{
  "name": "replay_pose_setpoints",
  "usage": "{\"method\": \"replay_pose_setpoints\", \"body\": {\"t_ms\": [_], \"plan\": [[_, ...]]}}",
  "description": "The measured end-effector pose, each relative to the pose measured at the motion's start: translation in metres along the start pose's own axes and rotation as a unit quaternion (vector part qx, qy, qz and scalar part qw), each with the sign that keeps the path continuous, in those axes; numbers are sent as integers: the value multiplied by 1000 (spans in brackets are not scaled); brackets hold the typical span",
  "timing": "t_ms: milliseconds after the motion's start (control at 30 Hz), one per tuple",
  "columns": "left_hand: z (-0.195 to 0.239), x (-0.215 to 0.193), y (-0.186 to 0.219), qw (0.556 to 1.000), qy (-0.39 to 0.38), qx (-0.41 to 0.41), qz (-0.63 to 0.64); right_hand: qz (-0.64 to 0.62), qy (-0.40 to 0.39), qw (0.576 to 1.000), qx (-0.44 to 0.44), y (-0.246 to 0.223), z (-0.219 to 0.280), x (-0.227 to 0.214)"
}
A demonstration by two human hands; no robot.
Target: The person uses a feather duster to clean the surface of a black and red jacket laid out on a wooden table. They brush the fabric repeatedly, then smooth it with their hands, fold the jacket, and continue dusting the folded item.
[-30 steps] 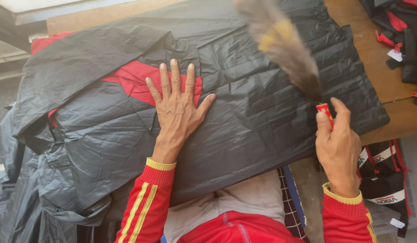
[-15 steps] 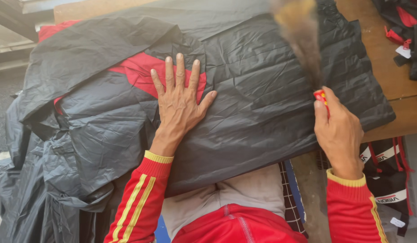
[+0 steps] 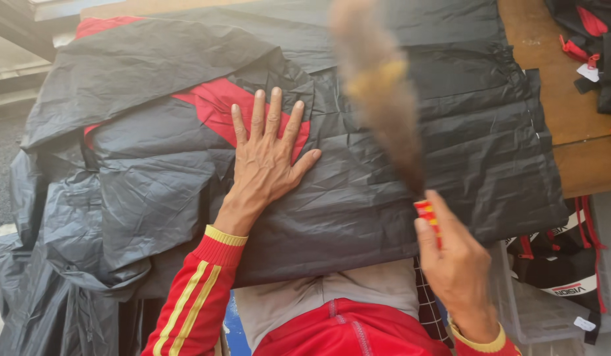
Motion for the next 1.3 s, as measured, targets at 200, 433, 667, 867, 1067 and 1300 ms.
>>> {"method": "replay_pose_setpoints", "body": {"t_ms": [200, 433, 667, 867, 1067, 1300], "plan": [[0, 0, -2, 1000, 8, -4, -3, 115, -58, 991, 35, 32, -44, 9], [-1, 0, -2, 1000, 17, -4, 2, 115, 52, 992, -26, 21, -51, -2], [-2, 0, -1, 1000, -4, -2, 12, 191, -33, 981, 10, 36, -49, 7], [-2, -2, -1, 1000, 12, 1, 15, 273, -11, 953, 130, 143, -89, -21], [-1, -4, 2, 999, 23, 11, 21, 280, 7, 949, 142, 184, -85, -29], [17, -22, 13, 998, 50, 44, 12, 88, 26, 949, -302, 36, -45, -22]]}}
Point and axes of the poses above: each hand's wrist, its own z-axis away from the middle knuckle, its own x-axis out of the palm, y = z × x, the point moved 6 cm from there along -z, towards the middle knuckle, and after that the axes turned 1 degree about z, right-handed, at the moved point
